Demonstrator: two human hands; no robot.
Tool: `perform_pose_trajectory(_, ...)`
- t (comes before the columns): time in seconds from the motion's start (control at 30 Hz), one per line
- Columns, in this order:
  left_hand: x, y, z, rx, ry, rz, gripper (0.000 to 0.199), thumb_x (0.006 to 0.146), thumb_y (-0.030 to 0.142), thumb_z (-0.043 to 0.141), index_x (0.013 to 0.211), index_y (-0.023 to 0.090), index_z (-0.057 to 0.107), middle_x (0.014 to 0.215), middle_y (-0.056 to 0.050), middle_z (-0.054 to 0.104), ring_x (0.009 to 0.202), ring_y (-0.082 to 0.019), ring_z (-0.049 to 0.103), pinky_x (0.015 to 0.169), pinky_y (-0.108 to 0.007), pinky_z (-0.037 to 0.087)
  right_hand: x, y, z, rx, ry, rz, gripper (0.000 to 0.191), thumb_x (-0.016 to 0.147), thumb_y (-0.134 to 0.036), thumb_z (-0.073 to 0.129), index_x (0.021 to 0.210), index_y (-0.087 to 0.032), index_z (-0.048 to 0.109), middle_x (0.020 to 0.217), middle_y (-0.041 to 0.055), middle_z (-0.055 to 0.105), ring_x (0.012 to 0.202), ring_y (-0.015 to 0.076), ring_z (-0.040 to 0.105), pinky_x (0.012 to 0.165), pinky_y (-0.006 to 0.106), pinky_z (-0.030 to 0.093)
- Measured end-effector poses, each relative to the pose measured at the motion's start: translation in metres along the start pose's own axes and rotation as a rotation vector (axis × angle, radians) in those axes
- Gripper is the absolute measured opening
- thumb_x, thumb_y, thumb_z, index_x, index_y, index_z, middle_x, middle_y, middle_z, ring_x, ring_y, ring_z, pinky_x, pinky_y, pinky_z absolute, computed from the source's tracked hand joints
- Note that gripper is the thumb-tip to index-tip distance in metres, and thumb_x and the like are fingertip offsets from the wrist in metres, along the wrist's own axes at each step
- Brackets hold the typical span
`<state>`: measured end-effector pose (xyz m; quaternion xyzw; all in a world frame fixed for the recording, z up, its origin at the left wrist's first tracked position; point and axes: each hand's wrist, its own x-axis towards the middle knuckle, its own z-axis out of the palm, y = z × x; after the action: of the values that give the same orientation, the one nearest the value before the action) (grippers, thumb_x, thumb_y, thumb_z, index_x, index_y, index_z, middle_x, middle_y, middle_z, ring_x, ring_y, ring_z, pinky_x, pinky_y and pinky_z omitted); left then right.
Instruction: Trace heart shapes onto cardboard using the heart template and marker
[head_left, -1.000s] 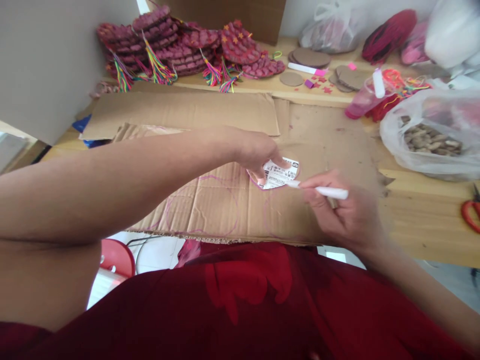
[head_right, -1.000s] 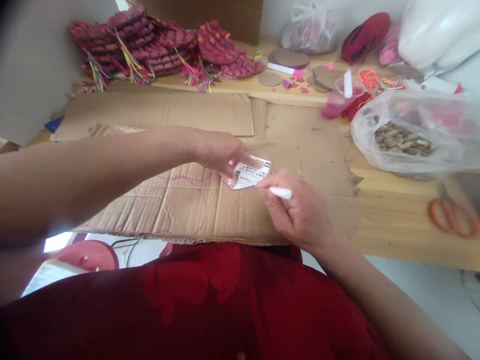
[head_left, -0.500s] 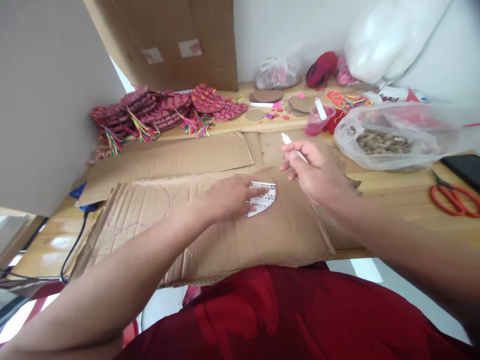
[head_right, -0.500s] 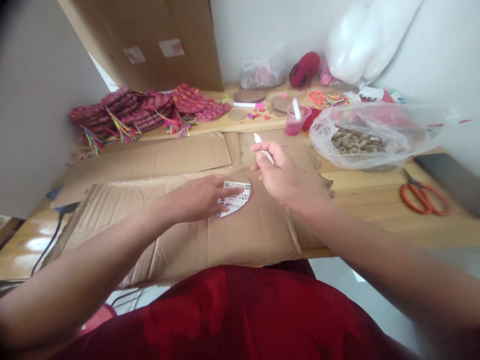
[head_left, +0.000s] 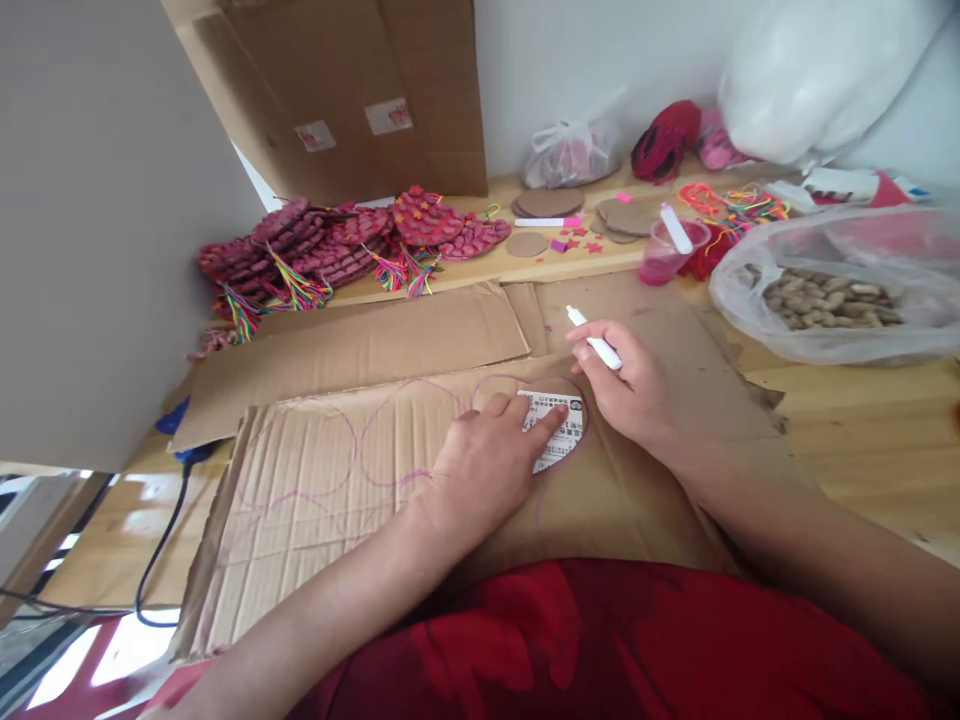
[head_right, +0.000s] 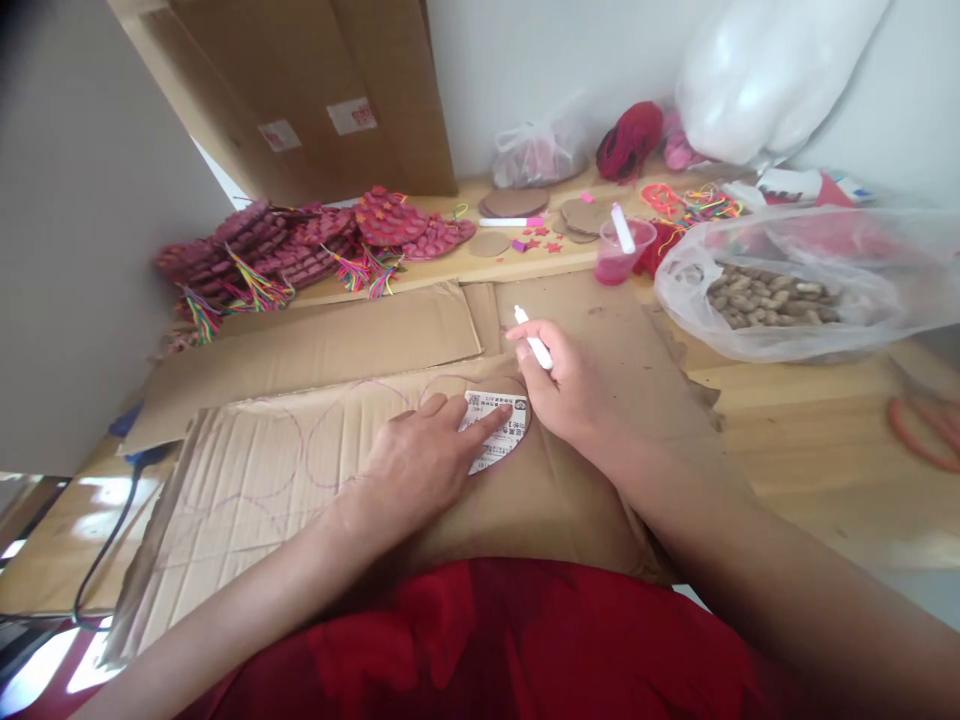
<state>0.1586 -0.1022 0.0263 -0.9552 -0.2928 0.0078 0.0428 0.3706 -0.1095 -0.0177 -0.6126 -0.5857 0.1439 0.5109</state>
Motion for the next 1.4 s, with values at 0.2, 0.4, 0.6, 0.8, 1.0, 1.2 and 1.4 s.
perform_pose_trajectory(0.2,0.004,-0.026,0.009,-0.249,0.284,-0.083,0.054,0.100,0.034,0.066,0.150,0.020,0.053,0.135,-0.013,0.065,0.124,-0.029,0.060,0.103,-0.045,0.055,0.001,-0.001,0.001,0.008,-0.010,-0.013,0.019,0.104,-0.035,0.055,0.114,-0.025,0.068,0.081,0.0001,0.069,0.071,0.0175,0.065,0.070,0.034,0.050)
perform_pose_trajectory(0.4,-0.002,-0.041,0.008,-0.207,0.250,-0.257,0.107,0.081,0.060,0.084,0.163,0.020,0.029,0.144,-0.019,0.061,0.128,-0.038,0.059,0.107,-0.057,0.049,-0.001,-0.006,-0.003,-0.036,-0.019,-0.075,0.020,0.106,-0.035,0.053,0.115,-0.024,0.067,0.091,0.0029,0.073,0.076,0.0185,0.066,0.075,0.037,0.051)
perform_pose_trajectory(0.6,-0.018,-0.031,0.001,-0.224,0.139,-0.290,0.127,0.068,0.059,0.094,0.167,0.026,0.021,0.152,-0.019,0.056,0.135,-0.041,0.054,0.110,-0.060,0.045,-0.002,-0.010,-0.005,-0.080,-0.050,-0.117,0.021,0.106,-0.033,0.050,0.115,-0.022,0.066,0.107,0.0070,0.076,0.088,0.0214,0.068,0.084,0.039,0.051)
perform_pose_trajectory(0.8,-0.015,-0.027,0.017,-0.340,0.042,-0.344,0.131,0.067,0.046,0.098,0.168,0.030,0.017,0.153,-0.019,0.052,0.141,-0.042,0.049,0.114,-0.064,0.042,-0.002,-0.012,-0.005,-0.082,-0.104,-0.132,0.023,0.106,-0.034,0.047,0.113,-0.022,0.066,0.100,0.0070,0.075,0.089,0.0230,0.067,0.085,0.040,0.049)
perform_pose_trajectory(1.0,-0.019,-0.022,0.020,-0.472,0.256,-0.290,0.151,0.054,0.035,0.105,0.170,0.035,0.008,0.147,-0.015,0.043,0.135,-0.036,0.052,0.116,-0.059,0.044,0.000,-0.010,-0.006,0.094,-0.083,0.039,0.025,0.102,-0.040,0.050,0.114,-0.023,0.066,0.075,0.0009,0.065,0.068,0.0204,0.060,0.069,0.037,0.047)
perform_pose_trajectory(1.2,-0.025,-0.018,0.016,-0.783,0.566,-0.328,0.093,0.087,0.018,0.076,0.165,0.037,0.031,0.132,-0.008,0.056,0.102,-0.016,0.066,0.088,-0.033,0.061,0.006,-0.004,-0.004,0.312,-0.011,0.042,0.027,0.099,-0.048,0.056,0.108,-0.024,0.065,0.078,-0.0008,0.065,0.064,0.0160,0.064,0.063,0.032,0.048)
perform_pose_trajectory(1.4,-0.044,-0.050,-0.022,-1.077,1.021,-0.440,0.042,0.079,0.023,0.082,0.120,0.026,0.072,0.102,-0.001,0.075,0.094,-0.015,0.071,0.092,-0.032,0.060,0.015,0.005,-0.004,0.315,0.051,0.017,0.039,0.101,-0.061,0.046,0.106,-0.025,0.060,0.096,0.0012,0.067,0.062,0.0113,0.063,0.058,0.028,0.047)
